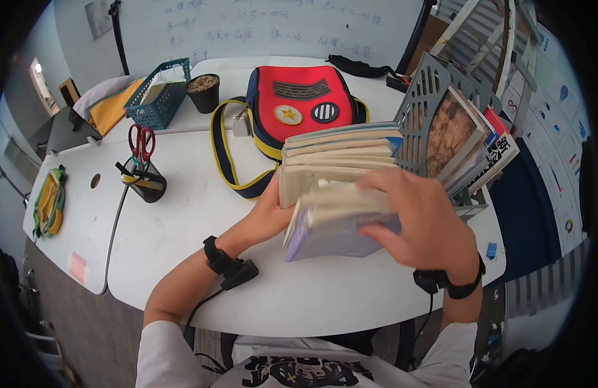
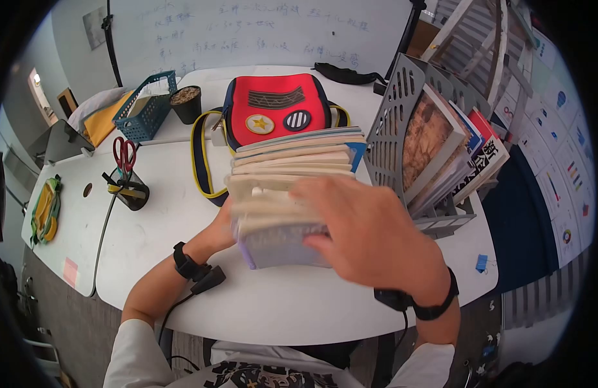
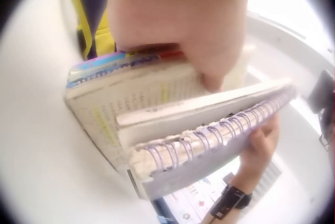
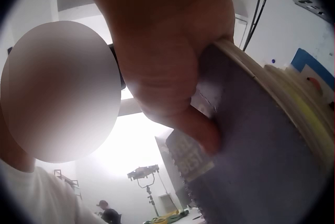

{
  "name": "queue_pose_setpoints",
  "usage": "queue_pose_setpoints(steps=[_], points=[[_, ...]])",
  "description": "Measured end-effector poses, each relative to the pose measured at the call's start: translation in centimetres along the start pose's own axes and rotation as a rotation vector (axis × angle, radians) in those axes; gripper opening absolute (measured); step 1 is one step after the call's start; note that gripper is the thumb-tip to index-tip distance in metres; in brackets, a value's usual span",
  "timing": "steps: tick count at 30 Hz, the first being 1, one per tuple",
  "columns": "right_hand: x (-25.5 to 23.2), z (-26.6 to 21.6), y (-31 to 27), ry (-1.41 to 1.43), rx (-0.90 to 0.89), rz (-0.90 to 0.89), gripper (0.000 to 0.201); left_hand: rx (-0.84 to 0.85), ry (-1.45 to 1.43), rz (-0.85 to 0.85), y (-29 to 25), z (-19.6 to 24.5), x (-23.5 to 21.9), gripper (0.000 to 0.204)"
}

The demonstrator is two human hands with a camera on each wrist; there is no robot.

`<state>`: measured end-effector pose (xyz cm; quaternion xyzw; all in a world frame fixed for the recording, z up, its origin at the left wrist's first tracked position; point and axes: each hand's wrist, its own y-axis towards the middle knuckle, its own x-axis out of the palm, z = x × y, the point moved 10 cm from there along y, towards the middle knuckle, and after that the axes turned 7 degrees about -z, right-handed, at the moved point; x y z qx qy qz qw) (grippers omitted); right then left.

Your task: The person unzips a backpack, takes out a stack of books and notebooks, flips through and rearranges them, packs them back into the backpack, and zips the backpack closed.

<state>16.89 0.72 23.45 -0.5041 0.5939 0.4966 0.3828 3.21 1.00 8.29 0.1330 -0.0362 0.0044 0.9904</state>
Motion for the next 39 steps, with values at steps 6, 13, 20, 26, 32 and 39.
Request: queue_pose_setpoints(steps=[6, 13, 20, 26, 32, 39], points=[[0.3, 1.2, 1.1, -0.196, -0.076, 0.127, 0.045, 0.064, -0.047, -0.003, 0.1, -0.8, -1.1, 0.092], [0.6, 0.7, 1.2, -0.317, -0.130, 0.239, 0.051, 0.062, 0.266, -0.117, 0.3, 0.7, 0.4, 0.111], [3.9, 13.3, -5.8, 0.431, 0.314, 0.573, 0.115, -0.060, 0.275, -0.005, -0.3, 1.0, 0.0, 0.098], [10.7, 16.9, -4.8, 0.877, 0.410, 0.349, 0.125, -0.111, 0.272, -0.075, -0.5, -0.2, -0.2, 0.087], [12.1, 15.7, -4.8, 1.125, 0.309, 0.381, 0.114, -0.136, 0.271, -0.074, -0.4, -0.5, 0.1, 0.089], [14.0, 14.4, -5.3, 1.026, 0.317, 0.307, 0.104, -0.077, 0.349, -0.057, -0.5, -0.2, 0.4, 0.086]])
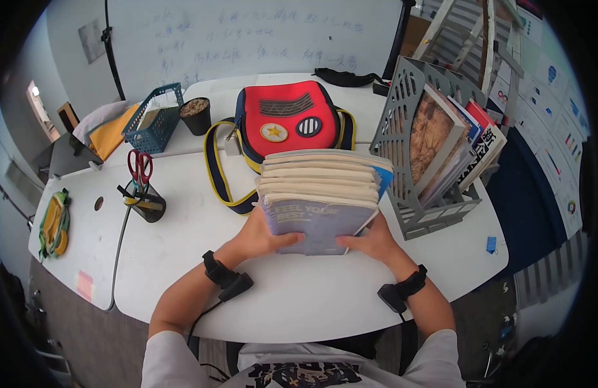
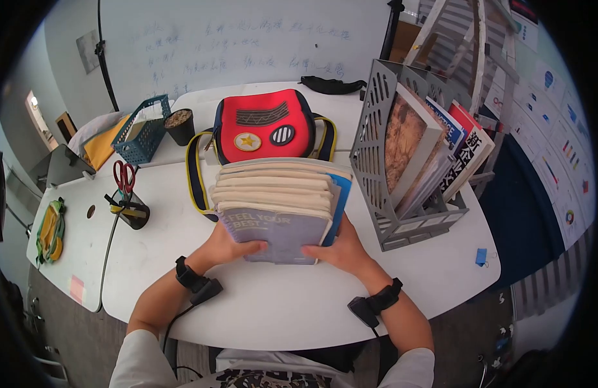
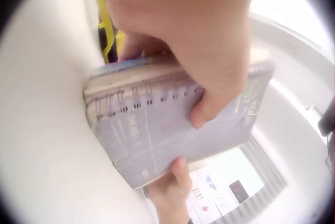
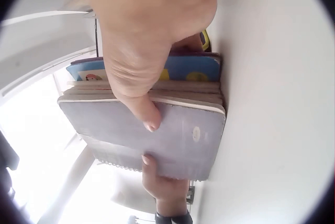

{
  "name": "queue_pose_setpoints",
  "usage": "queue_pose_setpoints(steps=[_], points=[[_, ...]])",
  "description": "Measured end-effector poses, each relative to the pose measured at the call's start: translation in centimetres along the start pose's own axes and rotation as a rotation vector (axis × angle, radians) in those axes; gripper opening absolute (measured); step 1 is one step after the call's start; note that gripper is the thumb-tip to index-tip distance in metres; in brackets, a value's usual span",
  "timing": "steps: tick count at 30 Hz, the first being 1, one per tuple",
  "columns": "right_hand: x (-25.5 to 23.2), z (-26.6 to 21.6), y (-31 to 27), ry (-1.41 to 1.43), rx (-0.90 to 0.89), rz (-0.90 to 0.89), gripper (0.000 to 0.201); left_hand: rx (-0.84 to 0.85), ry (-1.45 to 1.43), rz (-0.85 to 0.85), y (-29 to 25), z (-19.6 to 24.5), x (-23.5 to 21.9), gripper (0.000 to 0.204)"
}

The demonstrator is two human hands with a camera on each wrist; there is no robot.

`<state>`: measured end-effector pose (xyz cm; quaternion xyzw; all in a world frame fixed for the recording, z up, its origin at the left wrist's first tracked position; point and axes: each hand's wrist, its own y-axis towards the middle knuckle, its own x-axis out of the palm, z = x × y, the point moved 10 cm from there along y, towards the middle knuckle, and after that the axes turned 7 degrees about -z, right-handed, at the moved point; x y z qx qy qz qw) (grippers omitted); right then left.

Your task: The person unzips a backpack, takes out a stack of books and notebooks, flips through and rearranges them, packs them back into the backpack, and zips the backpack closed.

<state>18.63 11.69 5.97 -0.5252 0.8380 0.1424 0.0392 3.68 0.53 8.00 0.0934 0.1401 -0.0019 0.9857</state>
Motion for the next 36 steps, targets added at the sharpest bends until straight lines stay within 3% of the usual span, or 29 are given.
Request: queue_pose_setpoints(steps=[3, 5, 6, 7, 9, 11, 13, 14, 16, 22, 28, 32, 34, 35, 36], points=[[-0.3, -2.1, -0.1, 0.006, -0.022, 0.036, 0.103, 0.041, -0.081, 0.122, -0.1, 0.9, -0.9, 0.081], [-0.2, -2.1, -0.2, 0.200, 0.022, 0.018, 0.104, -0.046, -0.524, 0.139, -0.4, -0.6, -0.9, 0.077], [0.6, -3.7, -0.2, 0.452, -0.007, -0.092, 0.111, -0.062, -0.723, 0.155, -0.6, -0.5, -0.3, 0.070], [1.1, -3.5, -0.4, 0.461, -0.008, -0.090, 0.111, -0.070, -0.719, 0.154, -0.7, 0.1, 0.0, 0.070], [3.5, -5.1, -0.8, 0.844, -0.153, -0.245, 0.113, -0.109, -1.061, 0.228, -0.6, 0.4, 0.5, 0.067], [5.3, -6.4, -0.4, 0.854, -0.121, -0.230, 0.119, -0.076, -1.075, 0.261, -0.3, 1.0, 0.7, 0.066], [5.3, -7.0, 0.1, 0.620, -0.162, -0.119, 0.116, -0.140, -1.104, 0.347, -0.3, 0.5, 0.9, 0.064], [5.7, -6.7, 0.4, 0.621, -0.159, -0.121, 0.116, -0.141, -1.106, 0.350, 0.0, 0.0, 1.4, 0.064], [4.4, -5.7, 0.8, 0.438, -0.164, 0.087, 0.110, -0.139, -0.917, 0.462, 0.3, -1.5, 0.8, 0.061], [2.9, -3.9, 0.2, 0.590, -0.081, 0.174, 0.102, -0.145, -0.875, 0.432, 1.8, -1.1, 1.8, 0.055], [1.7, -4.5, -0.6, 0.458, -0.160, 0.237, 0.089, -0.154, -0.869, 0.382, 3.4, -1.4, 2.7, 0.052], [0.4, -3.4, -1.1, 0.496, -0.069, 0.346, 0.083, -0.173, -0.718, 0.382, 3.4, -1.0, 2.0, 0.052], [-0.7, -3.5, -1.9, 0.662, -0.108, 0.402, 0.073, -0.364, -0.448, 0.095, 2.7, -1.3, 1.9, 0.052], [-1.2, -3.6, -2.0, 0.668, -0.109, 0.404, 0.073, -0.368, -0.443, 0.094, 2.0, -1.3, -0.6, 0.052], [-2.0, -3.5, -2.2, 0.746, -0.122, 0.435, 0.067, -0.365, -0.238, -0.051, 1.6, -0.8, -3.0, 0.051]])
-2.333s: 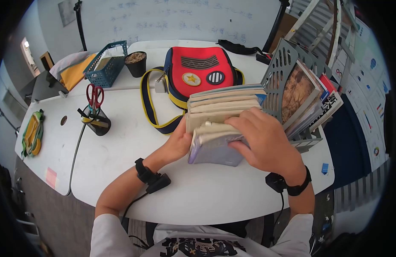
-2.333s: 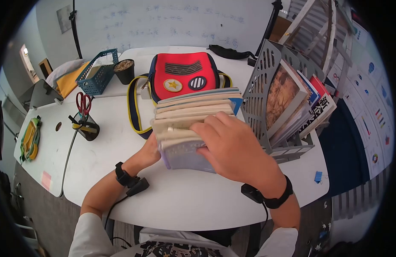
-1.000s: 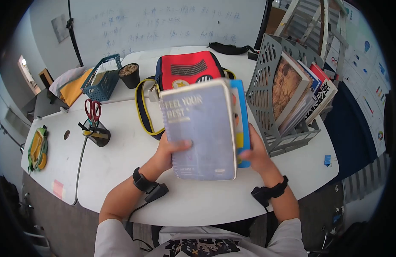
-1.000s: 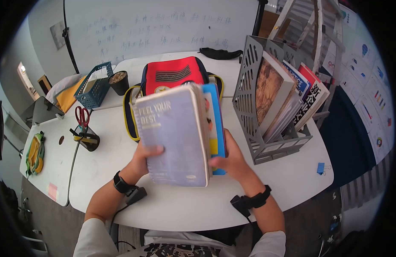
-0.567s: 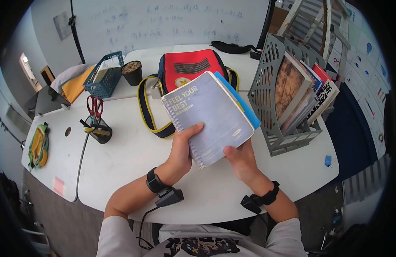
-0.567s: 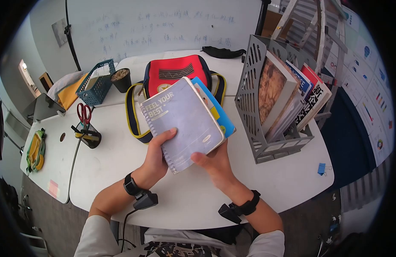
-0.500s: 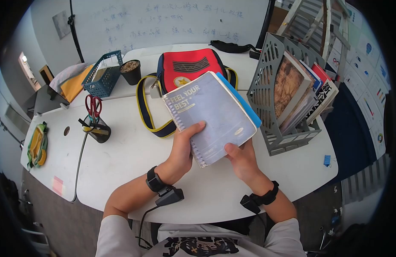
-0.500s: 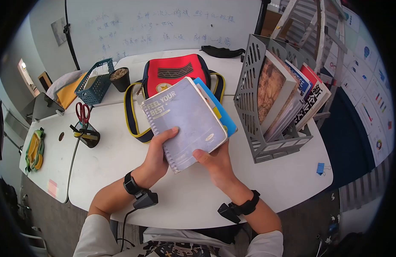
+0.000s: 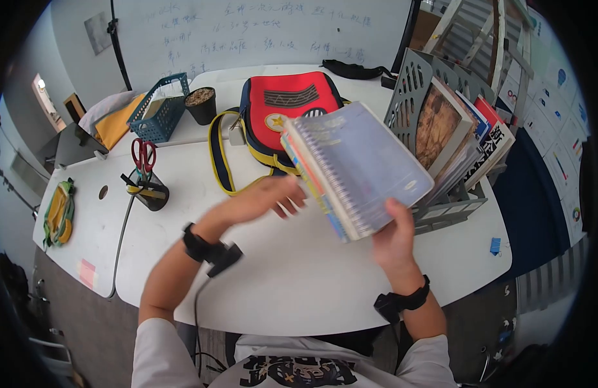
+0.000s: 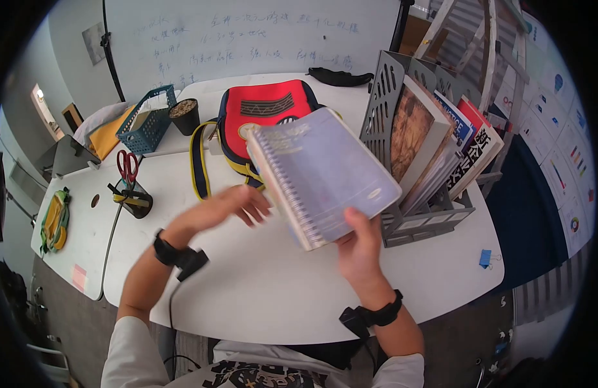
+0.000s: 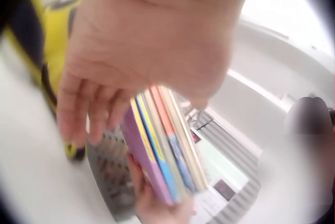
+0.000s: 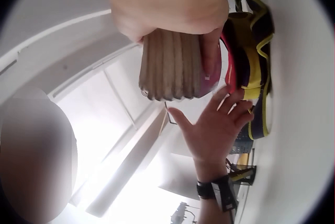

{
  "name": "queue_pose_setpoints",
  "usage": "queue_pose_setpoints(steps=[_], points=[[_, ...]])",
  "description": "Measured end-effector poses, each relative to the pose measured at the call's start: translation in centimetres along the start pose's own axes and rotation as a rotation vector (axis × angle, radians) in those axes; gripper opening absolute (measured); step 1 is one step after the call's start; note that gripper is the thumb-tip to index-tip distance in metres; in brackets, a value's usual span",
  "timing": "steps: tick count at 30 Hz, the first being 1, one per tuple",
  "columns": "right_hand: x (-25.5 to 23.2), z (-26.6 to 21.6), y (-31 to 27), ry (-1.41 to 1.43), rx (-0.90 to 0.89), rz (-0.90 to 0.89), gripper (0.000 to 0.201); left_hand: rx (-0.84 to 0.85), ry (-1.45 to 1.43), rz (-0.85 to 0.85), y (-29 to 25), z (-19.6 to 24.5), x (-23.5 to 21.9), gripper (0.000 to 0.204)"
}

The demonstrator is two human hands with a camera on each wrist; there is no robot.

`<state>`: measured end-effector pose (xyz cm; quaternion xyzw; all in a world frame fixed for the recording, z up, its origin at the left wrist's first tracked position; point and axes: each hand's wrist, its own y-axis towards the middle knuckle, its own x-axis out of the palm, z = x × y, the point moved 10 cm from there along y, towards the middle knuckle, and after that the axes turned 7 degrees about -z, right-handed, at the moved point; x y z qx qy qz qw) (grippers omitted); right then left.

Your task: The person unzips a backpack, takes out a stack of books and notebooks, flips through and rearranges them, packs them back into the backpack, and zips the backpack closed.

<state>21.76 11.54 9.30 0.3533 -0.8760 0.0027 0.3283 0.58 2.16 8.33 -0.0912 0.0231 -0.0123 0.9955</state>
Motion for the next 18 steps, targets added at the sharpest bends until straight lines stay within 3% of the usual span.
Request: queue_pose_setpoints(steps=[1, 3, 4, 6, 9, 10, 14, 17, 18], points=[[-0.5, -0.4, 0.1, 0.076, -0.007, 0.029, 0.061, -0.013, 0.225, -0.101, -0.2, 0.7, -1.0, 0.050], [-0.6, -1.2, 0.1, 0.087, -0.025, 0.033, 0.059, 0.123, 1.163, 0.416, -1.6, 6.9, -4.5, 0.049], [-0.6, -1.7, 0.2, 0.134, -0.066, 0.039, 0.058, 0.120, 1.159, 0.424, -1.1, 7.3, -4.9, 0.049], [-1.2, -2.5, 0.4, 0.187, -0.117, 0.050, 0.058, 0.490, 1.583, 0.506, -0.8, 10.2, -2.3, 0.054], [-1.8, -2.9, 0.6, 0.214, -0.106, 0.075, 0.060, 0.526, 1.704, 0.433, 2.6, 8.6, -1.7, 0.058], [-2.2, -2.9, 0.8, 0.209, -0.102, 0.077, 0.062, 0.467, 1.782, 0.413, 3.6, 8.1, -1.6, 0.057], [-3.2, -2.0, 1.2, 0.278, -0.052, 0.051, 0.064, 0.383, 1.715, 0.271, 6.1, 7.8, -2.9, 0.047], [-3.3, -1.2, 1.1, 0.292, 0.005, 0.029, 0.065, 0.307, 1.541, 0.311, 6.5, 10.0, -4.9, 0.036], [-3.0, -1.1, 1.2, 0.265, 0.029, 0.001, 0.066, 0.339, 1.436, 0.482, 5.9, 12.0, -6.5, 0.031]])
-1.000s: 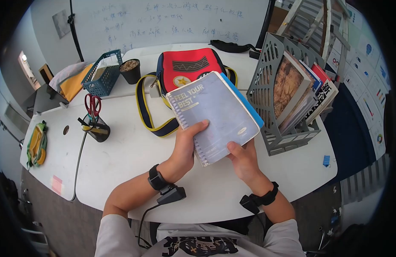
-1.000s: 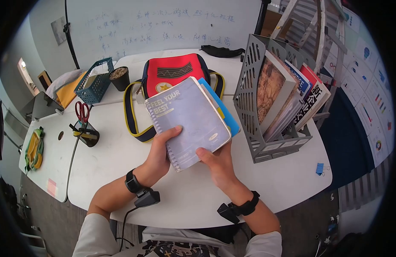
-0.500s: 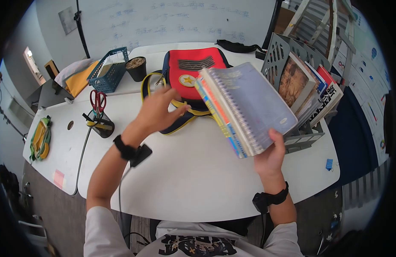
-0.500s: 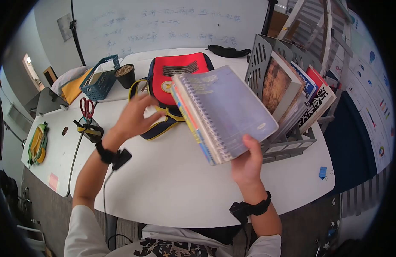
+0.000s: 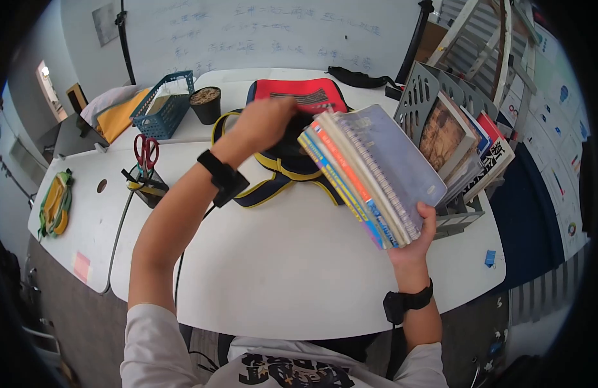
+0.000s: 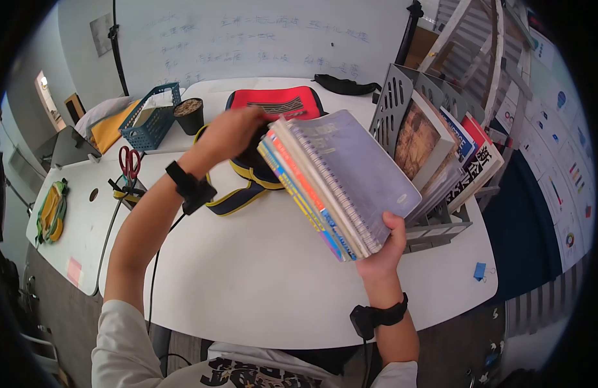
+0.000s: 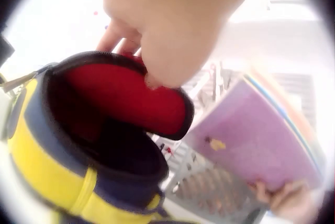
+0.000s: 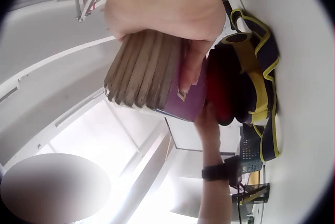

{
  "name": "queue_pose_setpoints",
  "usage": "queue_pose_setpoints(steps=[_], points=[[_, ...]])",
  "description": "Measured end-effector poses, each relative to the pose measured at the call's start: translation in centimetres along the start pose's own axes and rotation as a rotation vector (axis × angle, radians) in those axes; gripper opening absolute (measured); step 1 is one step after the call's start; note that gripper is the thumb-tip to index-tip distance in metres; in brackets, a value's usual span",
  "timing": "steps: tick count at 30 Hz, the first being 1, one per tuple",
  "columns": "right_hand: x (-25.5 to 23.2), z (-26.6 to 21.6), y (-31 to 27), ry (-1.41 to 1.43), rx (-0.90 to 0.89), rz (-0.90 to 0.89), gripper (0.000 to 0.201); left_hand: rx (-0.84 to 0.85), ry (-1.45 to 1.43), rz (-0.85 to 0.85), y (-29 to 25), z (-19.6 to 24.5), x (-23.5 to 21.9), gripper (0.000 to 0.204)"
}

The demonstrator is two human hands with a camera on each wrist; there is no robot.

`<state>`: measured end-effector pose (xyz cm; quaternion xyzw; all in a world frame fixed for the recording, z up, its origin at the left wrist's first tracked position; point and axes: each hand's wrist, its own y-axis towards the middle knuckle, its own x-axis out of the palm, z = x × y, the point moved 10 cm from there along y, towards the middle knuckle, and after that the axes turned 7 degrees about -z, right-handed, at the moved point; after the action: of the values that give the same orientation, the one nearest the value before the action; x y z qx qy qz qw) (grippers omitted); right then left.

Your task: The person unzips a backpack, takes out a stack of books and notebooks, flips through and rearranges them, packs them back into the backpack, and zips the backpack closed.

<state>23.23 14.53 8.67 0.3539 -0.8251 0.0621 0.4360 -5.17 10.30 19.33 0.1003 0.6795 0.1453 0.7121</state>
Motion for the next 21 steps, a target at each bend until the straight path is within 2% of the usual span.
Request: queue_pose_setpoints(steps=[1, 2, 4, 8, 10, 12, 15, 18, 20, 21], points=[[0.2, 0.2, 0.0, -0.028, 0.024, -0.025, 0.066, -0.102, -0.067, 0.140, 0.4, -1.5, -1.9, 0.028], [0.4, 0.4, 0.0, -0.028, 0.012, -0.023, 0.066, -0.090, -0.067, 0.143, 1.3, -2.1, -2.6, 0.028], [1.0, 1.4, 0.0, -0.131, -0.005, -0.013, 0.063, -0.028, -0.266, 0.190, 2.4, -3.1, -4.1, 0.026], [3.1, 3.8, 2.2, -0.178, 0.012, 0.042, 0.061, -0.028, -0.245, 0.144, 3.3, -2.7, -5.3, 0.023], [4.1, 6.2, 3.9, -0.064, 0.162, 0.042, 0.056, 0.007, -0.255, 0.162, 3.3, -2.4, -5.5, 0.023], [4.0, 7.5, 5.9, -0.114, 0.142, 0.067, 0.055, 0.086, -0.252, 0.227, 3.2, -1.9, -5.5, 0.022], [5.3, 9.2, 8.6, -0.156, 0.137, 0.085, 0.058, 0.082, -0.309, 0.234, 2.9, -1.5, -5.5, 0.020], [6.0, 11.5, 11.6, -0.142, 0.179, 0.190, 0.054, 0.125, -0.317, 0.232, 2.8, -0.9, -5.6, 0.019], [5.9, 13.5, 14.4, -0.072, 0.241, 0.219, 0.080, 0.162, -0.317, 0.234, 2.5, -0.1, -6.1, 0.019], [5.6, 14.5, 15.9, -0.067, 0.241, 0.219, 0.080, 0.184, -0.352, 0.220, 2.3, 0.3, -6.2, 0.019]])
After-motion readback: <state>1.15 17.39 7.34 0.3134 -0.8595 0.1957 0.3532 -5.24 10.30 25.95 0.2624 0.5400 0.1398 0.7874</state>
